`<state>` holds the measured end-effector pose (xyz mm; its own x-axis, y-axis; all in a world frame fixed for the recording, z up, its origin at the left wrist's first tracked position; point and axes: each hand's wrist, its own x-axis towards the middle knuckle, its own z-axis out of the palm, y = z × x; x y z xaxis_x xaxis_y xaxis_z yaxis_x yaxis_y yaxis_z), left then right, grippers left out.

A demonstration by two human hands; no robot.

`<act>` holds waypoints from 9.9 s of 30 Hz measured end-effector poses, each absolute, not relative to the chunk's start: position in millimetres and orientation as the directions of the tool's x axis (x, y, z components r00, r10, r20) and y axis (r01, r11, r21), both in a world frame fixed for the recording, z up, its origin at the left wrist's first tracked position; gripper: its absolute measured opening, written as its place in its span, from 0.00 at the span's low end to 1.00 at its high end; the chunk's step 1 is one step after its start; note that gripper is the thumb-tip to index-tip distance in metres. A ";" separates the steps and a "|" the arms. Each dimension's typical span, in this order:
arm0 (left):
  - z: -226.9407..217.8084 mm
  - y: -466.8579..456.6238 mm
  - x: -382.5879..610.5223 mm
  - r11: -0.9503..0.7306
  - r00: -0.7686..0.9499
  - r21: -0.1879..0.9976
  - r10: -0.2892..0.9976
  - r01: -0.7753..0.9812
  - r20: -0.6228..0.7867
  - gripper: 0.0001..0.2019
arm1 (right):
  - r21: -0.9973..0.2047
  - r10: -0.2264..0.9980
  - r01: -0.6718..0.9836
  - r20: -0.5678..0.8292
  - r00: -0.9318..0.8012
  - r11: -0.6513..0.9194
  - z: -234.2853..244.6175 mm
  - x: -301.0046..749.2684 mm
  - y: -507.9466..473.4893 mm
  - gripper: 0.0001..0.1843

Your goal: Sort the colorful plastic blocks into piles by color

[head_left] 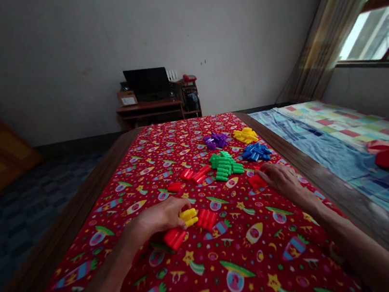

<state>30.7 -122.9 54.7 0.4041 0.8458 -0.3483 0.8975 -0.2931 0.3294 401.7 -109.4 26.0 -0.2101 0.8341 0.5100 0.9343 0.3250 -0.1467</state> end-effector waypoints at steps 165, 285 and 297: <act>27.6 -121.3 93.7 -0.629 0.425 0.499 0.775 0.597 0.468 0.13 | -0.405 0.745 0.640 0.496 -0.446 0.653 53.0 359.3 -127.0 0.15; -11.4 -83.4 105.2 -0.666 0.404 0.176 0.618 0.725 0.675 0.14 | -0.132 0.822 0.811 0.123 -0.557 0.569 46.9 383.9 -59.9 0.11; -10.9 -56.6 124.7 -0.702 0.528 0.197 0.664 0.684 0.529 0.29 | -0.170 0.832 0.815 0.160 -0.532 0.554 46.8 365.4 -31.8 0.05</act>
<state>124.7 -56.6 -10.9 0.5285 0.6636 0.5295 0.6842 -0.7022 0.1971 365.4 -31.8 46.8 -0.5317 0.8317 0.1600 0.8151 0.5538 -0.1701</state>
